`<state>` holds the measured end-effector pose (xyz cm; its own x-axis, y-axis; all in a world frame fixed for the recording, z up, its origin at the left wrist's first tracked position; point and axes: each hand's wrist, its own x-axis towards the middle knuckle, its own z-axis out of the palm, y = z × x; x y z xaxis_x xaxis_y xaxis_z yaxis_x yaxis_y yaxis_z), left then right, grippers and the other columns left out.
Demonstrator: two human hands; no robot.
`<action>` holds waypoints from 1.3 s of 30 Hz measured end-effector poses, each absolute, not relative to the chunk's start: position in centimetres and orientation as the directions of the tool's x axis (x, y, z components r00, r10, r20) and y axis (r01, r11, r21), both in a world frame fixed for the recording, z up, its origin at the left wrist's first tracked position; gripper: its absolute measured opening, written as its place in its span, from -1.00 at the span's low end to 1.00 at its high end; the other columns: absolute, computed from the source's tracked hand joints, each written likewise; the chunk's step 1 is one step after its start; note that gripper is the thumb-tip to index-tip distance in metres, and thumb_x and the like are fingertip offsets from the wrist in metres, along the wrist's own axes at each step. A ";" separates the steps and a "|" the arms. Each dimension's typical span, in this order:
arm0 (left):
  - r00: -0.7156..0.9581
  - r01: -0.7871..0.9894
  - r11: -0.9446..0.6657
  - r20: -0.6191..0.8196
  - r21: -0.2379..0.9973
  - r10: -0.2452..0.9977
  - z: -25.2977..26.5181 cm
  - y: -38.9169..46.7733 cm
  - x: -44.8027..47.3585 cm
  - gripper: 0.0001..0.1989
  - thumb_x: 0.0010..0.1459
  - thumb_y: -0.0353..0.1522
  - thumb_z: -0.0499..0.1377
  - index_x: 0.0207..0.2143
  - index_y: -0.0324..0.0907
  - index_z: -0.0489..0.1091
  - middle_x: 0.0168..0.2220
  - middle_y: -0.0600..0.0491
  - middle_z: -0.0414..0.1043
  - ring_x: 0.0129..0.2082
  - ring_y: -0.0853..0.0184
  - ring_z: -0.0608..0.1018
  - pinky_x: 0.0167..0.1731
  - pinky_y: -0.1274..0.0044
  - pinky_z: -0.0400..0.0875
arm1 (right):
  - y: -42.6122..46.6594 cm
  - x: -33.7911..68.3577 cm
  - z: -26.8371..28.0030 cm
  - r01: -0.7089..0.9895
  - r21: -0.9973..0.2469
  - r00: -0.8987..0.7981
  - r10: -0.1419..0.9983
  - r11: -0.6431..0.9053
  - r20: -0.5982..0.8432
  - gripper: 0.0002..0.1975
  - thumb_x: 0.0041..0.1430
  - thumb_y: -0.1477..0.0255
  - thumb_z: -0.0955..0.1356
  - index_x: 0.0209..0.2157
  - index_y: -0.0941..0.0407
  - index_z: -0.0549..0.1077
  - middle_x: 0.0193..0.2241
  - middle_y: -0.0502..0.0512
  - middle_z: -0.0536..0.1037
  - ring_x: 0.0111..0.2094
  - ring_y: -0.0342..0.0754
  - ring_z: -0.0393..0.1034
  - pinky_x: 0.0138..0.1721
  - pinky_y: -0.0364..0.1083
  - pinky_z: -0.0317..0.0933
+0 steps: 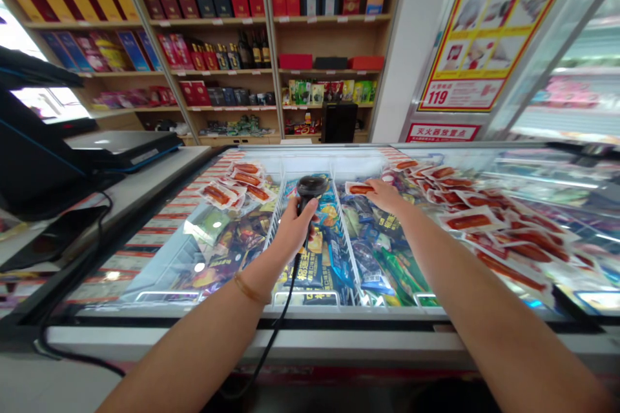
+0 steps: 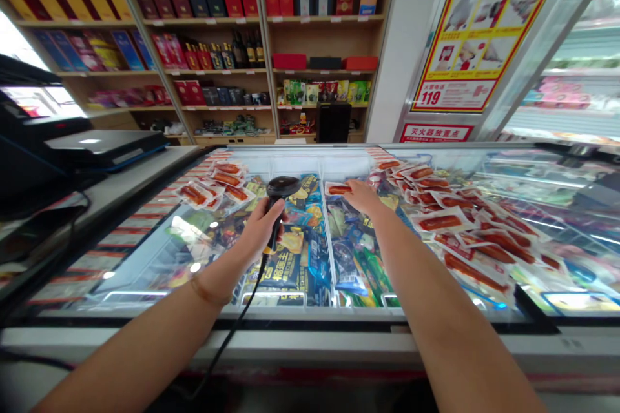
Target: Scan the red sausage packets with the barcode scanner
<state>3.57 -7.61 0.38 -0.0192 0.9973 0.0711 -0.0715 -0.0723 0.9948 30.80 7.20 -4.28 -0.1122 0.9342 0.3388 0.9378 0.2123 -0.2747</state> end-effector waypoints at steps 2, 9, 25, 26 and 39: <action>-0.020 -0.071 -0.071 0.070 0.995 0.997 0.3 -7.6 3.5 -0.51 0.01 0.04 0.27 -0.25 -0.11 0.22 -0.52 0.17 0.41 -0.74 0.51 0.36 -0.76 0.64 0.23 | 6.7 30.7 -4.2 0.929 -0.299 -0.097 0.923 0.218 0.372 -0.60 0.13 0.36 0.36 0.02 0.11 0.45 -0.06 0.23 0.57 -0.03 0.18 0.45 0.00 0.11 0.29; -0.001 -0.058 -0.089 0.089 0.994 0.996 0.6 -7.8 3.4 -0.51 0.01 0.04 0.26 -0.27 -0.12 0.21 -0.52 0.17 0.40 -0.73 0.50 0.36 -0.76 0.64 0.23 | 5.7 29.2 -3.3 0.850 -0.390 -0.066 0.804 0.355 0.590 -0.61 0.08 0.36 0.40 -0.03 0.11 0.45 -0.07 0.21 0.56 -0.03 0.15 0.45 0.01 0.08 0.31; 0.146 -0.065 -0.144 0.152 0.987 0.978 0.3 -7.8 3.4 -0.53 0.04 0.02 0.25 -0.26 -0.12 0.22 -0.51 0.17 0.38 -0.73 0.50 0.35 -0.74 0.62 0.23 | 4.7 27.6 -2.2 0.767 -0.342 -0.174 0.690 0.542 0.703 -0.62 0.14 0.38 0.36 0.01 0.10 0.44 -0.08 0.22 0.54 0.00 0.14 0.41 0.11 0.10 0.25; 0.152 -0.063 -0.142 0.150 0.988 0.977 0.3 -7.8 3.4 -0.53 0.04 0.02 0.25 -0.24 -0.12 0.22 -0.51 0.18 0.37 -0.72 0.50 0.35 -0.74 0.62 0.23 | 4.8 27.6 -2.3 0.762 -0.336 -0.176 0.677 0.553 0.715 -0.63 0.14 0.38 0.36 0.01 0.10 0.44 -0.09 0.21 0.54 -0.01 0.14 0.41 0.11 0.11 0.25; 0.186 -0.060 -0.139 0.148 0.989 0.971 0.3 -7.7 3.3 -0.48 0.03 0.04 0.25 -0.18 -0.13 0.22 -0.51 0.20 0.35 -0.72 0.50 0.35 -0.74 0.62 0.23 | 5.0 27.6 -2.8 0.747 -0.274 -0.198 0.597 0.605 0.777 -0.64 0.16 0.37 0.37 0.01 0.09 0.42 -0.12 0.20 0.52 -0.05 0.14 0.43 0.06 0.10 0.30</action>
